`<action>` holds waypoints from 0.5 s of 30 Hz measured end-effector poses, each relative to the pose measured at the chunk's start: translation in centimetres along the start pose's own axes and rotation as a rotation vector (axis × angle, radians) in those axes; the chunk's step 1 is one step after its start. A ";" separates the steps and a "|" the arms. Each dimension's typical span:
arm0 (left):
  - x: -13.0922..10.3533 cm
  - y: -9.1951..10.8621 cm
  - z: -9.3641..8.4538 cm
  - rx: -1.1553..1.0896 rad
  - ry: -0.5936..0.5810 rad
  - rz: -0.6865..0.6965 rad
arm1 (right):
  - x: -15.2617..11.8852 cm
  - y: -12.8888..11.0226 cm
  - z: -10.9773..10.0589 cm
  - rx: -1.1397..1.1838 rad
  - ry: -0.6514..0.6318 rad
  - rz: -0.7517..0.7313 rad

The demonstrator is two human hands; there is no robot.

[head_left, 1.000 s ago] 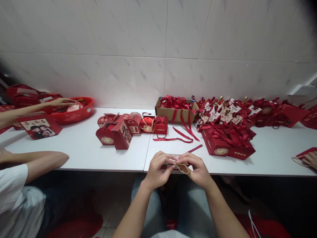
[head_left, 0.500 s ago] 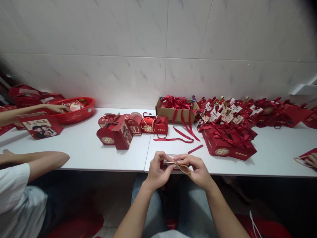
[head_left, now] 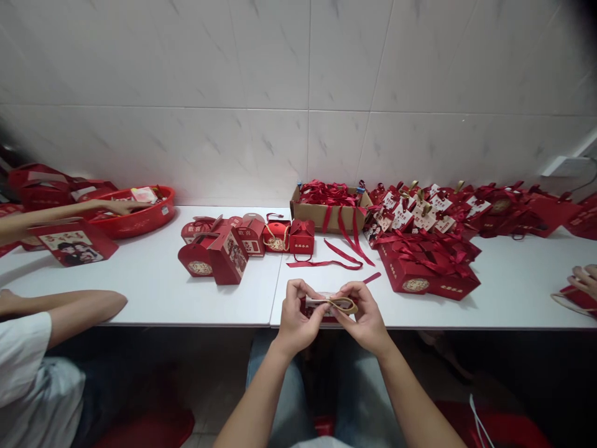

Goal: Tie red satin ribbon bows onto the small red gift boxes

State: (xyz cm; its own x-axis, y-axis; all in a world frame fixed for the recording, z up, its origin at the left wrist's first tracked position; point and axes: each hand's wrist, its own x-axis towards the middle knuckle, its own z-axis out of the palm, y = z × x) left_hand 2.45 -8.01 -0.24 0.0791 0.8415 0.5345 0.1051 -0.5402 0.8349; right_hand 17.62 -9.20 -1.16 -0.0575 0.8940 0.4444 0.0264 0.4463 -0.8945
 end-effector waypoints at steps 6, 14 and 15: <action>0.8 0.3 0.5 -0.181 -0.065 -0.004 | -0.6 -0.1 -1.7 -0.099 -0.064 -0.039; 0.6 0.7 3.1 -0.054 -0.335 0.147 | -6.3 -0.1 -9.1 -0.441 -0.056 0.152; 0.6 0.6 3.0 0.008 -0.360 0.173 | -7.3 0.0 -10.6 -0.450 0.010 0.185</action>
State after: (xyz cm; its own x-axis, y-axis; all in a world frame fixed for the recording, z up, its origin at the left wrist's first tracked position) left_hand 5.59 -7.84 0.22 0.4383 0.6814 0.5861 0.0669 -0.6751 0.7347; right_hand 28.61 -15.34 -3.86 -0.0017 0.9594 0.2819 0.4641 0.2505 -0.8496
